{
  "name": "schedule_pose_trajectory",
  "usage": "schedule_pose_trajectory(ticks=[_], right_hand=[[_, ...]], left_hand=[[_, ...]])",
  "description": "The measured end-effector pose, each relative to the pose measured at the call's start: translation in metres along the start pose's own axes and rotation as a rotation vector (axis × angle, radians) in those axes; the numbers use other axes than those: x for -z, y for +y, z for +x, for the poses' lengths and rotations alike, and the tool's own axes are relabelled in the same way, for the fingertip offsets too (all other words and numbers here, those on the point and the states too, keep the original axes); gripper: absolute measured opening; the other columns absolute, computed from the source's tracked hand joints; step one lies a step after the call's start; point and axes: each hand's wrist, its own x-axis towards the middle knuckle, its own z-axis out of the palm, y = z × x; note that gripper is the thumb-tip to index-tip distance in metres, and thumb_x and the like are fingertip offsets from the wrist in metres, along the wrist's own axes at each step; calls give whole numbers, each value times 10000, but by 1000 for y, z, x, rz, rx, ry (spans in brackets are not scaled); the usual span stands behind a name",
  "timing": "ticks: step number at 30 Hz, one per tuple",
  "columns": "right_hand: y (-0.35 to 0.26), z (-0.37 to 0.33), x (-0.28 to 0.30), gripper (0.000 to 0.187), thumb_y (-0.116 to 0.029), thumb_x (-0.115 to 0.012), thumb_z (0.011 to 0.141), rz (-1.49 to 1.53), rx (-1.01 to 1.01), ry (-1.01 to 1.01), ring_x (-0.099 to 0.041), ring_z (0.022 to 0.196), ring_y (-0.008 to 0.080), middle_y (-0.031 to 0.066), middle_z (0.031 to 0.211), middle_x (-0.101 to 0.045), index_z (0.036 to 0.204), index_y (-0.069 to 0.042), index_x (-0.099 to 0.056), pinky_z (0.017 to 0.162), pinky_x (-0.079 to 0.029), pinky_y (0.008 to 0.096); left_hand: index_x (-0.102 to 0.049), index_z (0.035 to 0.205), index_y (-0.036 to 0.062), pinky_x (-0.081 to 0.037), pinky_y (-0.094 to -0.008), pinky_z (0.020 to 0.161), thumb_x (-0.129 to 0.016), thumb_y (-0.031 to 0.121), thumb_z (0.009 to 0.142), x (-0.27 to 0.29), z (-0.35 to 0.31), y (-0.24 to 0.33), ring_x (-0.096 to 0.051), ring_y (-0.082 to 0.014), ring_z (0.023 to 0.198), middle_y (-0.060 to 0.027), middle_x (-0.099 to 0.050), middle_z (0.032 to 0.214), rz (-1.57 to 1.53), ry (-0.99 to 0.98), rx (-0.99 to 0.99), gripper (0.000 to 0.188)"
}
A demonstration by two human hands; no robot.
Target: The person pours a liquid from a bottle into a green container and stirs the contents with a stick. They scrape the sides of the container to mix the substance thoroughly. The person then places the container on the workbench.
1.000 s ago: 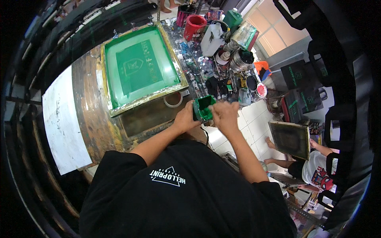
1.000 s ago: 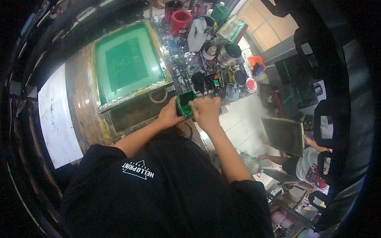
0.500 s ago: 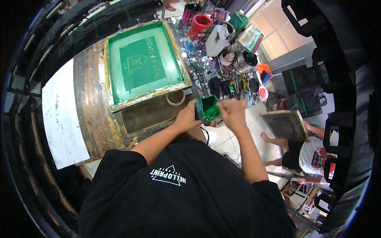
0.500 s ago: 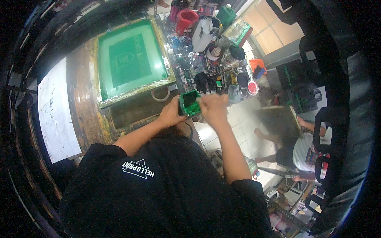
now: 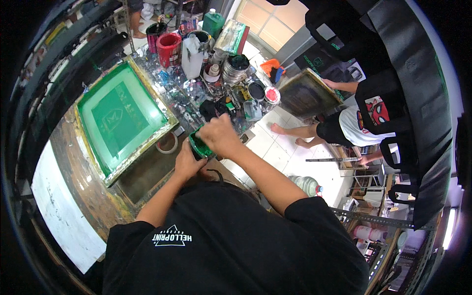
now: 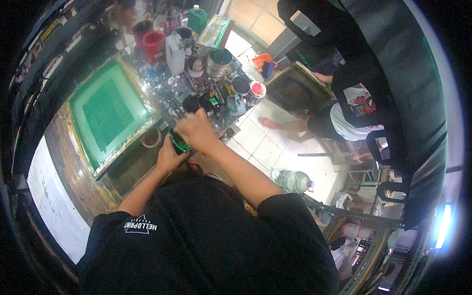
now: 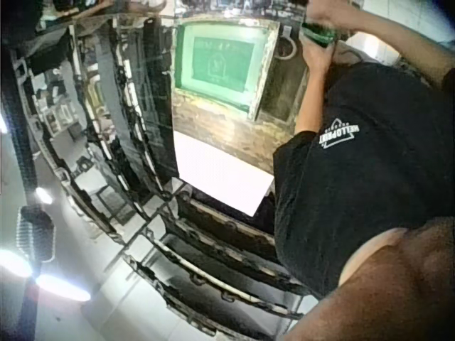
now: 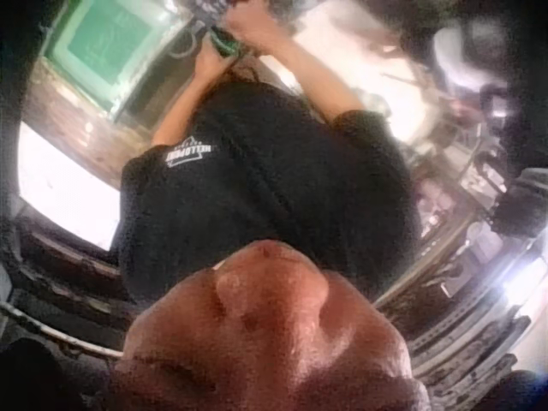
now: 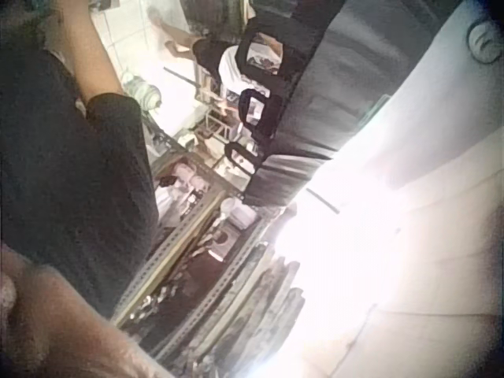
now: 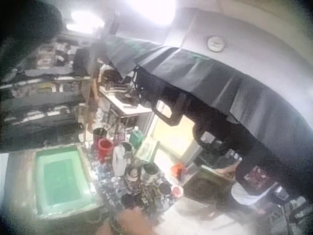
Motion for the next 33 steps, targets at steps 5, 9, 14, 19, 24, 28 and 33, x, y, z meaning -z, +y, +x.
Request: schedule_pose_trajectory(ticks=[5, 9, 14, 19, 24, 28, 33], right_hand=[[4, -3, 33, 77, -219, -688, 861, 52, -107, -153, -602, 795, 263, 35, 759, -634, 819, -156, -706, 803, -365, 426], [-3, 5, 18, 107, -221, -686, 871, -98, 0, -16, -590, 797, 252, 24, 744, -622, 803, -138, -688, 816, -369, 423], [-2, -3, 28, 217, -251, -682, 900, -21, -76, -234, -571, 786, 259, 37, 730, -608, 729, -126, -636, 805, -358, 417], [-2, 3, 17, 199, -234, -678, 891, -13, -15, -58, -572, 782, 263, 31, 731, -616, 732, -121, -639, 800, -362, 423], [-1, -1, 33, 89, -216, -696, 861, 42, -153, -289, -601, 831, 234, 16, 820, -666, 787, -167, -688, 791, -362, 426], [-2, 13, 27, 130, -243, -685, 881, -131, -52, -23, -600, 826, 243, 23, 778, -645, 804, -138, -688, 820, -367, 430], [-5, -9, 19, 185, -243, -667, 913, -58, -76, -320, -588, 766, 264, 51, 737, -623, 772, -123, -662, 816, -370, 419]], left_hand=[[-295, 1491, -36, -485, -479, 1019, -842, 287, 679, -4, 0, -9, -580, -448, 1221, -293, -538, 1362, -19, 45, -60, 1031], [-305, 1480, -31, -486, -480, 1016, -836, 300, 686, -11, 1, -15, -582, -446, 1218, -281, -556, 1343, -7, 56, -71, 1012], [-305, 1480, -30, -490, -484, 1007, -832, 314, 689, 6, -4, 2, -582, -450, 1213, -283, -550, 1346, -35, -20, 12, 1012], [-304, 1485, -21, -493, -492, 997, -828, 313, 692, 0, -3, -1, -589, -455, 1200, -285, -547, 1351, -7, 27, -42, 1007], [-301, 1490, -17, -493, -486, 1008, -830, 317, 680, 1, -4, -4, -593, -446, 1202, -293, -542, 1358, 4, 17, -16, 1023], [-299, 1495, -14, -493, -480, 1012, -832, 324, 672, 1, -3, -1, -593, -438, 1205, -280, -532, 1380, 2, 16, 0, 1037], [-307, 1487, -11, -493, -486, 1007, -833, 329, 675, 1, -3, -4, -592, -439, 1204, -264, -542, 1370, 0, 25, -38, 1026]])
